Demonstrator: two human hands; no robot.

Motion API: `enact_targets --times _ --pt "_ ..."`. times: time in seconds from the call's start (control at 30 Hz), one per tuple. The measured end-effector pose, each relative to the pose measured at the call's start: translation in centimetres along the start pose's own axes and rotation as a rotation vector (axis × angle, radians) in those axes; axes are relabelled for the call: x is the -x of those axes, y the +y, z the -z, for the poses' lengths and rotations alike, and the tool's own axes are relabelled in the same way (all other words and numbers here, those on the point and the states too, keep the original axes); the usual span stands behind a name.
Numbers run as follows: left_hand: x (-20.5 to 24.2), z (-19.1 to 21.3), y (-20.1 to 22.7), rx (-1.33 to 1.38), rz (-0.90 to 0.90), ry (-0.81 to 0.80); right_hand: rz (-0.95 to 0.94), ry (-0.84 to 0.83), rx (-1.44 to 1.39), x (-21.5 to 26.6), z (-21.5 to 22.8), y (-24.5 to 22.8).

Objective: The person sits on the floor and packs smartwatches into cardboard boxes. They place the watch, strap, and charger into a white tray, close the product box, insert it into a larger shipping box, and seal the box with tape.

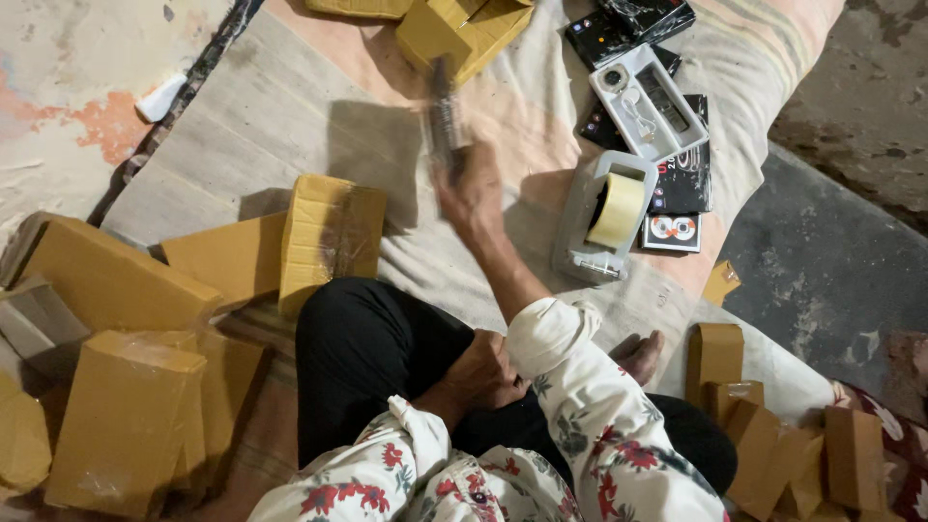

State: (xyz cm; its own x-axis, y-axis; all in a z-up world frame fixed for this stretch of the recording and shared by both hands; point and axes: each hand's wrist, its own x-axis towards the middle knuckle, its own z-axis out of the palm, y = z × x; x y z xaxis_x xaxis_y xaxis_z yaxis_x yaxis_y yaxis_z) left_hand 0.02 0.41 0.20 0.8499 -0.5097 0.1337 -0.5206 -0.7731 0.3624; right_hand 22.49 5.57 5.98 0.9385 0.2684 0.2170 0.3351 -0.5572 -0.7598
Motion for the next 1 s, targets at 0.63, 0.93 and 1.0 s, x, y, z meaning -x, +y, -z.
enact_targets --times 0.63,0.93,1.0 --pt "0.0 0.2 0.3 -0.191 0.065 0.043 -0.215 0.023 0.865 -14.3 20.0 23.9" --pt "0.3 0.2 0.3 -0.215 0.056 0.154 0.173 -0.003 0.506 -15.0 24.9 20.1" --pt "0.6 0.1 0.7 -0.239 0.057 0.134 0.087 -0.011 0.504 -13.2 24.6 17.8"
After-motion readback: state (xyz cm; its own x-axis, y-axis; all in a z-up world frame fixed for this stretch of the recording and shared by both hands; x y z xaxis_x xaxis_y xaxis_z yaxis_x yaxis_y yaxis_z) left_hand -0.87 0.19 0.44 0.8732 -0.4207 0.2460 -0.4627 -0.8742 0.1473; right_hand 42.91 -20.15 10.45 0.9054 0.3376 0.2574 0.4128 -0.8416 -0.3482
